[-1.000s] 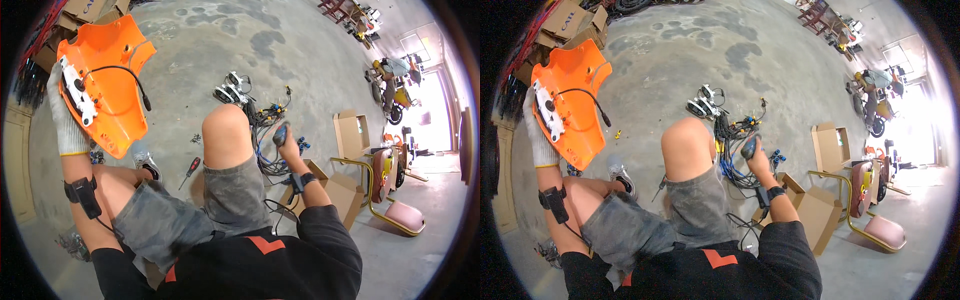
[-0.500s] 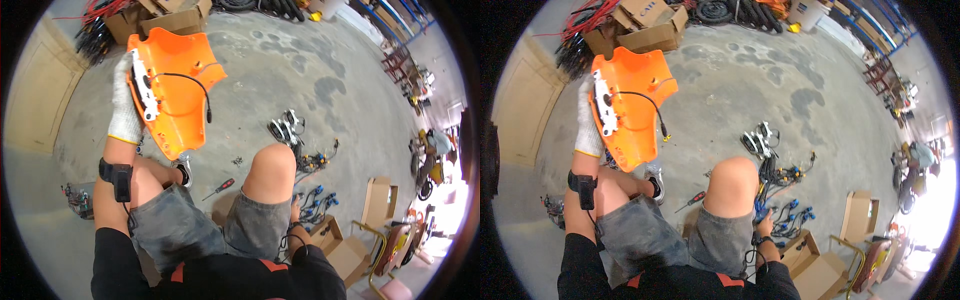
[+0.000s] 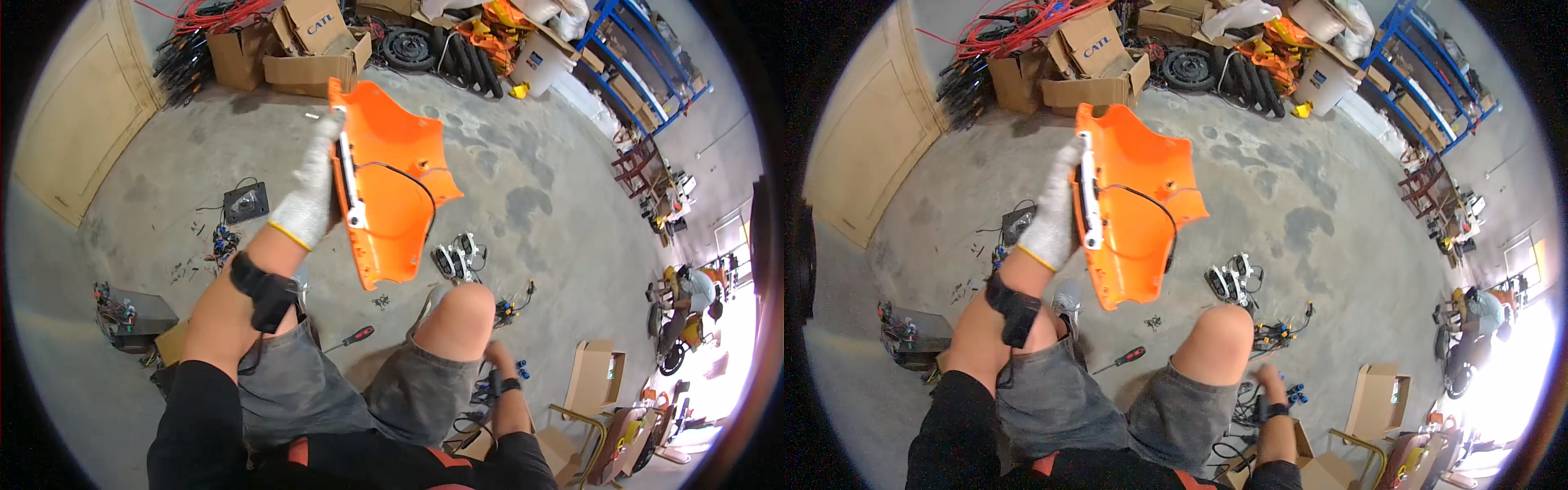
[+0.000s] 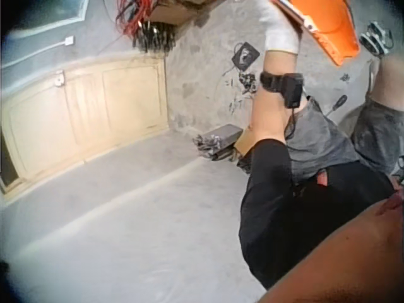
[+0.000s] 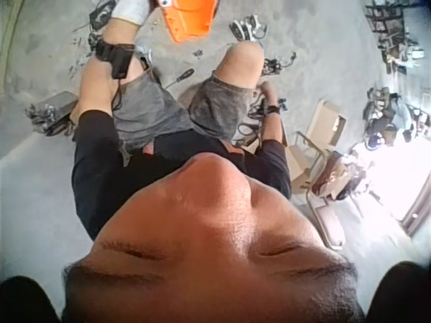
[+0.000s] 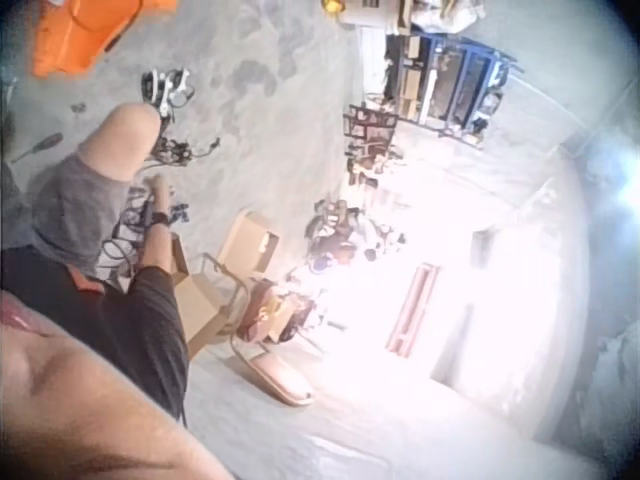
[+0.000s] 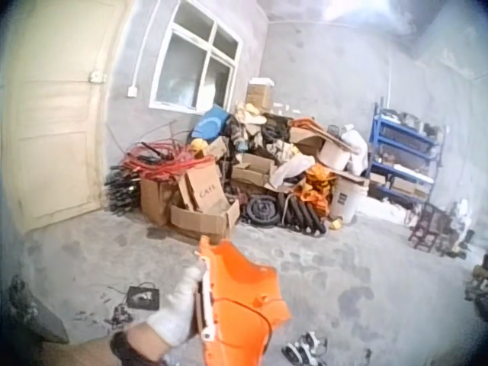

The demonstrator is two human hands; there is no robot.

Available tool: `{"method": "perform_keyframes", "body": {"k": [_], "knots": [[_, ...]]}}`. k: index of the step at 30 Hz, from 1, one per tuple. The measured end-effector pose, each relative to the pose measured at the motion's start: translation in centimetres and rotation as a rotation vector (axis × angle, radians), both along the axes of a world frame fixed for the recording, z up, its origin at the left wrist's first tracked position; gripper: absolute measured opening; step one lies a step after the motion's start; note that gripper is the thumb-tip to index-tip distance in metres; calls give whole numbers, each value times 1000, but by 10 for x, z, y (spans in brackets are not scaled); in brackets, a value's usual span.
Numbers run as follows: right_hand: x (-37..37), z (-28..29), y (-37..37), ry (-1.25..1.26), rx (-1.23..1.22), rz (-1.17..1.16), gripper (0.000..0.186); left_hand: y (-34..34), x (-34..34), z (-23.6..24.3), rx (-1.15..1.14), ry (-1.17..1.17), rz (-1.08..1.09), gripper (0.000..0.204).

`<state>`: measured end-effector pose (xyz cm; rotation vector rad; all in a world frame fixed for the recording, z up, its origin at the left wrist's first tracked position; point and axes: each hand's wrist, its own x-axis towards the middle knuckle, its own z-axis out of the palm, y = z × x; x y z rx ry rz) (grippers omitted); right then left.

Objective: Repairing or assembling motorcycle plastic fairing components using a screwdriver and drill.

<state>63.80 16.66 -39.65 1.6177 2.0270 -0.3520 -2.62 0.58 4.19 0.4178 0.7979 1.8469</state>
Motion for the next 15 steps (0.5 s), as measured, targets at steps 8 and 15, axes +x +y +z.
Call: {"method": "perform_keyframes", "body": {"k": [8,15], "knots": [[-336,424,21,1437,285,79,36,36,-3,-46,40,-205,-237,71],[-486,403,-84,1368,-147,320,65,15,11,-35,-302,105,24,66]]}}
